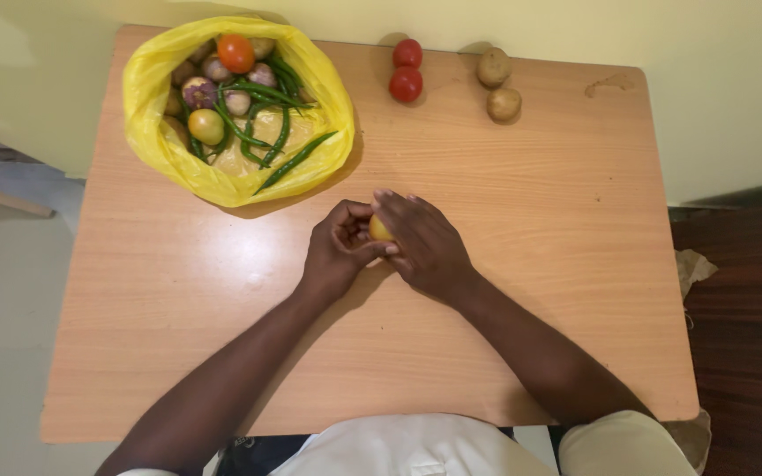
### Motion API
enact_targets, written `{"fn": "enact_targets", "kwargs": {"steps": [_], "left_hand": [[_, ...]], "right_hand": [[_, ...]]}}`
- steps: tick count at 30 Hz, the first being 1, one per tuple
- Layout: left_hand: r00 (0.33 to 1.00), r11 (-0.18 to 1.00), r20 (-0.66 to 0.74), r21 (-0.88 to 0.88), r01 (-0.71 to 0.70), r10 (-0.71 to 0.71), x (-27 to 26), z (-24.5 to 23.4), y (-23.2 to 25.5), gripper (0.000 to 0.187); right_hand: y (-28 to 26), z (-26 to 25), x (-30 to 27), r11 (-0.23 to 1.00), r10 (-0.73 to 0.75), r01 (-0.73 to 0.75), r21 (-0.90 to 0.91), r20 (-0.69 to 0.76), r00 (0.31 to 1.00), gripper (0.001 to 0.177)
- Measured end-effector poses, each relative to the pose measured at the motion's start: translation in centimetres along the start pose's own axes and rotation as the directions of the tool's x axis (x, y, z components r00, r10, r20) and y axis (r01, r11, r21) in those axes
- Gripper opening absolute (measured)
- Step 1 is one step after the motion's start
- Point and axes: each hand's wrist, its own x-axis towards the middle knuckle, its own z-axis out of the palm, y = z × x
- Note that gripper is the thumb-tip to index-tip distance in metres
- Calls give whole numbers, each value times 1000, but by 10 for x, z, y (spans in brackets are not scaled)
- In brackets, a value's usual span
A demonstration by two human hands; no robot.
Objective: The person picks up tomatoes, potatoes, and an onion one at a time from a bag, rotates them by hand, and places them onto the table surface.
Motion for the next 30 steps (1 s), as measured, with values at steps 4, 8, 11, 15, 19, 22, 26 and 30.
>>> {"fn": "enact_targets", "kwargs": {"steps": [4,8,11,15,19,22,26,30], "left_hand": [[992,994,76,-64,-93,98,-4,6,5,48],[979,961,196,-255,109,-59,-2,-1,-1,35],[978,953,199,-276,122,-68,1,-2,-7,33],[994,965,110,-261,24,5,0,1,-10,36],[995,955,94,-292,53,-27,1,1,-9,39],[991,931,134,-359,59,-10,0,-1,-13,34],[998,982,66,-191,2,10,-1,-2,-15,36],[997,982,44,-180,-50,58,-1,3,-7,47]], "right_hand": [[1,1,2,936,241,-260,239,107,965,77],[4,1,0,958,145,-132,255,-34,989,73],[9,1,1,980,63,-46,195,-81,995,67],[10,2,0,977,82,-84,198,18,997,69],[8,2,-2,981,21,-9,192,-60,998,59],[6,1,0,985,-19,29,171,-65,998,59],[0,-1,3,959,88,-99,266,52,995,72],[0,0,2,956,83,-91,281,39,996,77]]}}
